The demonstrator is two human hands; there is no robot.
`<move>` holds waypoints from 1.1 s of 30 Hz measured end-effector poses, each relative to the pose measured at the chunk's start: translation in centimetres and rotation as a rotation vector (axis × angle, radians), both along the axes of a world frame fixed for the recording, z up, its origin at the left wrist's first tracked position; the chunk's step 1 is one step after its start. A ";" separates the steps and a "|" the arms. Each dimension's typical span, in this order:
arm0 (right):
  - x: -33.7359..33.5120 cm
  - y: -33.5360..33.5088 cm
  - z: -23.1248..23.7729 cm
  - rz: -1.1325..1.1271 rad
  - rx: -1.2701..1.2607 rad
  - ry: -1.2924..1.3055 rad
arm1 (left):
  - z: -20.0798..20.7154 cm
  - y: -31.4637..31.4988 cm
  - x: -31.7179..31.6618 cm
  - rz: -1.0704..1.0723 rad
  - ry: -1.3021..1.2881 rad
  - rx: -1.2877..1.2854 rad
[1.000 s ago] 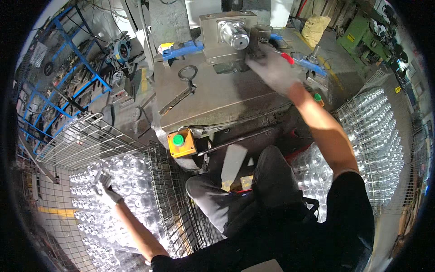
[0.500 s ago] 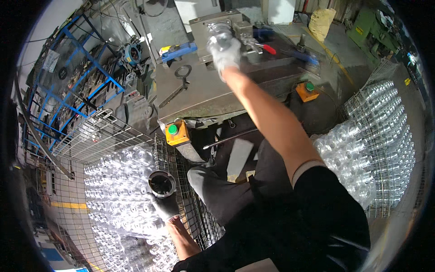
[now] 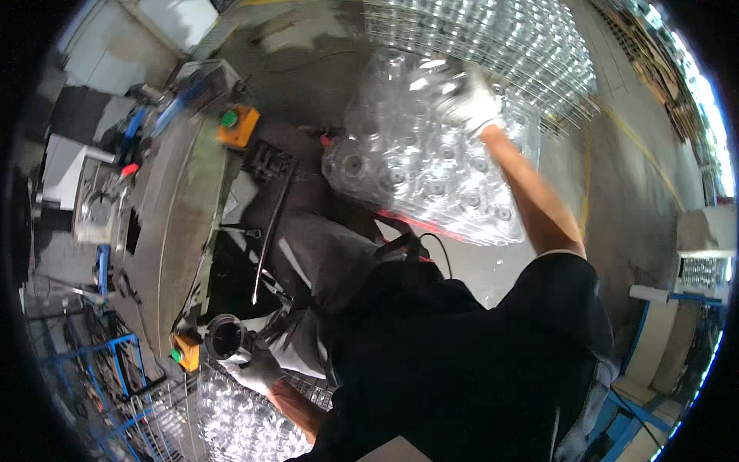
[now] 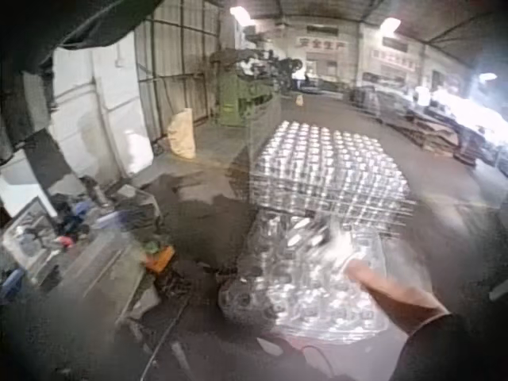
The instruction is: The person is processing cylindrical metal components by inserting them into an industrial machine, pressing a control button, and then organizing the processed parts into wire crates.
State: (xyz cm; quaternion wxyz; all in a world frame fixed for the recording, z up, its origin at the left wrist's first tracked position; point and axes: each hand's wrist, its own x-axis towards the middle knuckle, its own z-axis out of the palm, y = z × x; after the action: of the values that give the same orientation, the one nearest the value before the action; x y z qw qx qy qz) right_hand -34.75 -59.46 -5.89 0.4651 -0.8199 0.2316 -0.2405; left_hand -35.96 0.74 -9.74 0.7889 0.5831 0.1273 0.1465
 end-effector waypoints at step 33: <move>-2.4 -20.8 -11.2 -0.286 -0.608 0.630 | 11.2 -4.7 16.2 -0.205 -0.158 -0.510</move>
State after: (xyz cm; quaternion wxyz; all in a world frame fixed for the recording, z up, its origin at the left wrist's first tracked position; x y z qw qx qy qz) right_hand -37.20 -80.29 -17.09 0.0725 -0.9121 0.3913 -0.0986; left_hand -19.81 -3.95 1.50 0.9283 0.3623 0.0384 0.0743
